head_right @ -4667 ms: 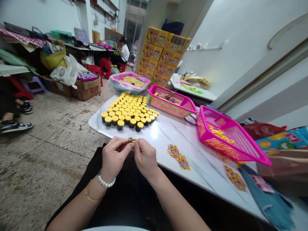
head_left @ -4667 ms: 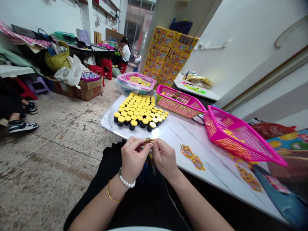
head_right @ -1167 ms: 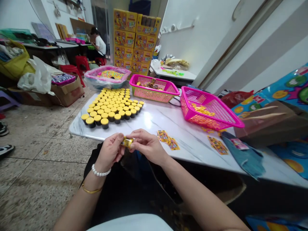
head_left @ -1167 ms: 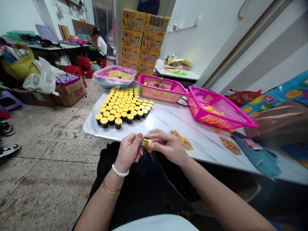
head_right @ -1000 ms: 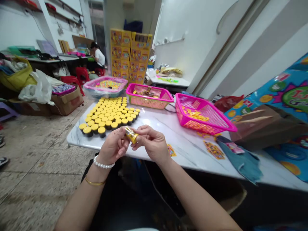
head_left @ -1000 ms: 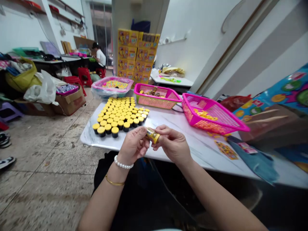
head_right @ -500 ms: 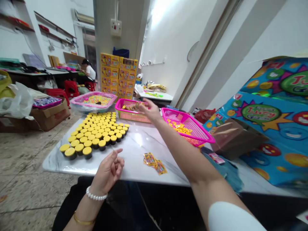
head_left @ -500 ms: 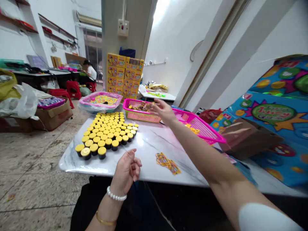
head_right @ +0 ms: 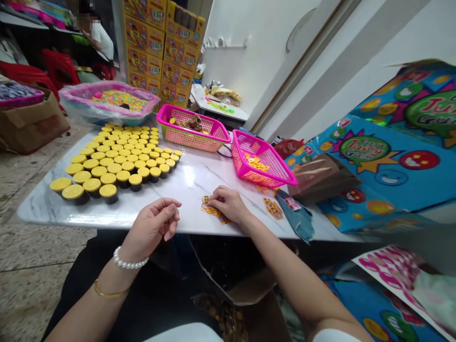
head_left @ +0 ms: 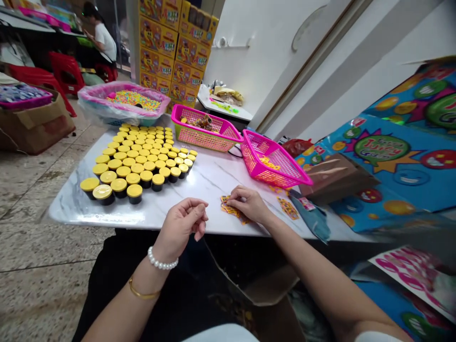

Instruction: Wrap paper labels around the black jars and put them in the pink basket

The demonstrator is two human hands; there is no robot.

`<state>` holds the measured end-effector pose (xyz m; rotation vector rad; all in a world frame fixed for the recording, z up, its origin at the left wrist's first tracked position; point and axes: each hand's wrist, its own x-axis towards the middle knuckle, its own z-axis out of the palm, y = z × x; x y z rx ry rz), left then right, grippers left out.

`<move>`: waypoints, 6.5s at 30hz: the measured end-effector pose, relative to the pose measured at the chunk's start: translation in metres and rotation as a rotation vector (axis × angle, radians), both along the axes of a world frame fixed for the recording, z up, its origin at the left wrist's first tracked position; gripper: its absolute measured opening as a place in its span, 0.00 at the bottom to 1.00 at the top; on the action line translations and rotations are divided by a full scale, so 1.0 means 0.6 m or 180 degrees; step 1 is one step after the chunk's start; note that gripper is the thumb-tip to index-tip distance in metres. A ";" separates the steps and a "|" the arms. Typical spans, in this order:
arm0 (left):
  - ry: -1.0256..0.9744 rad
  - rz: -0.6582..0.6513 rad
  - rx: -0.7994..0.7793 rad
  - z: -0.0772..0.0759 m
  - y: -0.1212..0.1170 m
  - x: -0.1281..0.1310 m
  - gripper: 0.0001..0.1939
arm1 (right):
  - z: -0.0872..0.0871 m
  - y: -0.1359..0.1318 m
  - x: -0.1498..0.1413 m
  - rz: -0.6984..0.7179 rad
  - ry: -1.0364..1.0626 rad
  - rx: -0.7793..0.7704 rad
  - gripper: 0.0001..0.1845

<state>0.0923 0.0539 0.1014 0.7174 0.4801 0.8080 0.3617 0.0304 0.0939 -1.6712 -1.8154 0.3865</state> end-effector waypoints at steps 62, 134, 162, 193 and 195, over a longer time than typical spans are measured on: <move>0.1132 0.2531 0.0737 -0.012 -0.030 -0.139 0.09 | 0.031 0.028 -0.367 0.0725 0.0474 0.0301 0.32; -0.0003 0.1762 -0.0119 -0.011 -0.005 -0.142 0.20 | 0.058 0.012 -0.318 0.0688 0.2140 -0.0002 0.15; 0.0269 0.0488 0.0321 -0.026 0.000 -0.131 0.32 | 0.042 0.000 -0.274 0.1540 0.0721 0.0728 0.15; 0.0862 0.1175 0.1028 -0.037 -0.005 -0.105 0.20 | 0.000 -0.014 -0.298 0.0376 0.2573 0.0012 0.16; 0.0864 0.1171 0.1029 -0.037 -0.007 -0.104 0.19 | 0.002 -0.016 -0.302 0.0260 0.2858 -0.0336 0.16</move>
